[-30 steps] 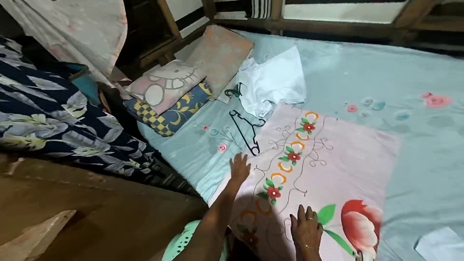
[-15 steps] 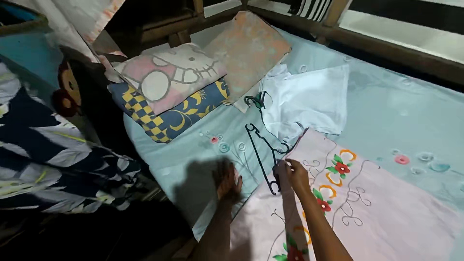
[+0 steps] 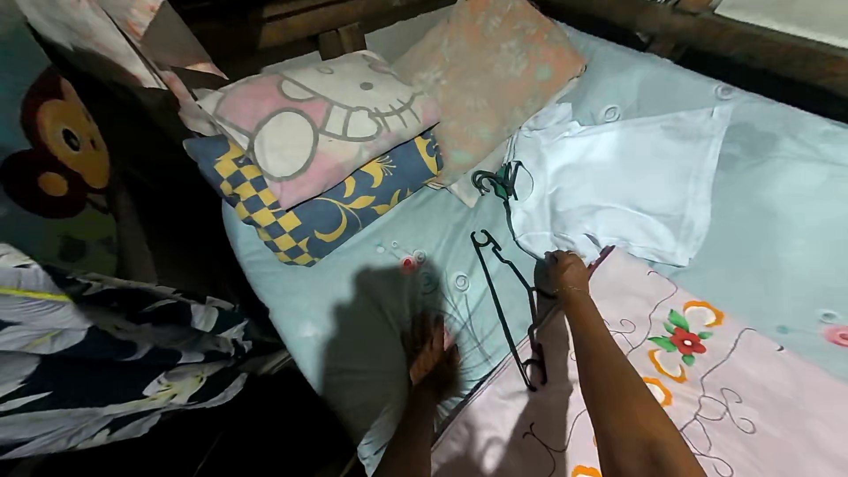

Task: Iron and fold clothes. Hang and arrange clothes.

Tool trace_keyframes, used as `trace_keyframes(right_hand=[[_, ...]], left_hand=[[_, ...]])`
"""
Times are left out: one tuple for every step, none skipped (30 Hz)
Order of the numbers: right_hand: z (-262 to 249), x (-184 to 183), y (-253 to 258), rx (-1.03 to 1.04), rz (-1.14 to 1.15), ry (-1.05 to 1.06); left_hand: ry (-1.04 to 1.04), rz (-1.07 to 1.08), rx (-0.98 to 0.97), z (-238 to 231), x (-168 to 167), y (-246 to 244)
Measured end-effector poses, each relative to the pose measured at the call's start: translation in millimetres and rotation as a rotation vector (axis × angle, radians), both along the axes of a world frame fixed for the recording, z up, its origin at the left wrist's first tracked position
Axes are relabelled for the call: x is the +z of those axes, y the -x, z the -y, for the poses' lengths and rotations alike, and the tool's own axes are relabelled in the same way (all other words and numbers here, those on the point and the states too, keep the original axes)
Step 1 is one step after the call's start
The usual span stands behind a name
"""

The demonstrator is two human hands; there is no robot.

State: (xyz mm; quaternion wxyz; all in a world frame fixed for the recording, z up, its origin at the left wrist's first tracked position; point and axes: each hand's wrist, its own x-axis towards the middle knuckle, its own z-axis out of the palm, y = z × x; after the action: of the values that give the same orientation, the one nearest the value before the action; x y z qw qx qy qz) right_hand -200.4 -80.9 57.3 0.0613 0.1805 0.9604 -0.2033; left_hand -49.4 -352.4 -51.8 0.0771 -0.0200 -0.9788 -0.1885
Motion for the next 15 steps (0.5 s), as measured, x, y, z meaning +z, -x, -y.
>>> trace_keyframes(right_hand=[[-4.3,10.7,-2.6,-0.002,-0.055,0.028],[-10.1,23.9,-7.0,-0.007,-0.125,0.058],[-16.8,39.4,-14.3,-0.011,-0.199,0.092],[-23.6,56.3,-25.2,-0.006,-0.265,0.130],[-29.2,73.6,-41.1,0.008,-0.330,0.176],[-33.2,91.6,-62.8,0.034,-0.374,0.227],[-35.1,110.5,-91.0,0.078,-0.400,0.272],[-33.4,128.9,-125.1,0.140,-0.419,0.301],[-28.2,146.2,-164.8,0.213,-0.421,0.319],[-21.6,161.3,-207.2,0.295,-0.399,0.324],[-15.6,173.5,-248.4,0.389,-0.349,0.332],[-10.7,183.8,-286.0,0.483,-0.246,0.380],[-8.2,188.0,-318.3,0.560,-0.106,0.428],[-7.9,186.3,-345.6,0.602,0.057,0.464],[-8.5,180.2,-368.3,0.605,0.225,0.473]], left_hand=[[0.003,0.003,0.000,-0.1,0.5,-0.2],[0.000,0.013,-0.001,-0.6,1.0,-0.2],[-0.007,0.040,-0.006,-0.8,1.1,-0.1],[-0.014,0.060,-0.011,-0.1,0.3,0.0],[-0.032,0.069,-0.017,1.2,-1.0,-0.4],[-0.058,0.057,-0.021,2.2,-3.6,-1.3],[-0.076,0.018,-0.026,2.5,-5.9,-1.7],[-0.086,-0.020,-0.030,2.7,-6.0,-1.6],[-0.097,-0.019,-0.031,2.6,-2.3,-2.1],[-0.110,0.042,-0.026,2.1,3.7,-2.7],[-0.115,0.092,-0.026,1.8,7.3,-2.4],[-0.112,0.122,-0.032,2.1,9.7,-1.2],[-0.095,0.133,-0.038,3.1,13.1,0.1],[-0.085,0.136,-0.043,3.6,18.9,0.6],[-0.079,0.153,-0.048,3.3,27.7,0.3]])
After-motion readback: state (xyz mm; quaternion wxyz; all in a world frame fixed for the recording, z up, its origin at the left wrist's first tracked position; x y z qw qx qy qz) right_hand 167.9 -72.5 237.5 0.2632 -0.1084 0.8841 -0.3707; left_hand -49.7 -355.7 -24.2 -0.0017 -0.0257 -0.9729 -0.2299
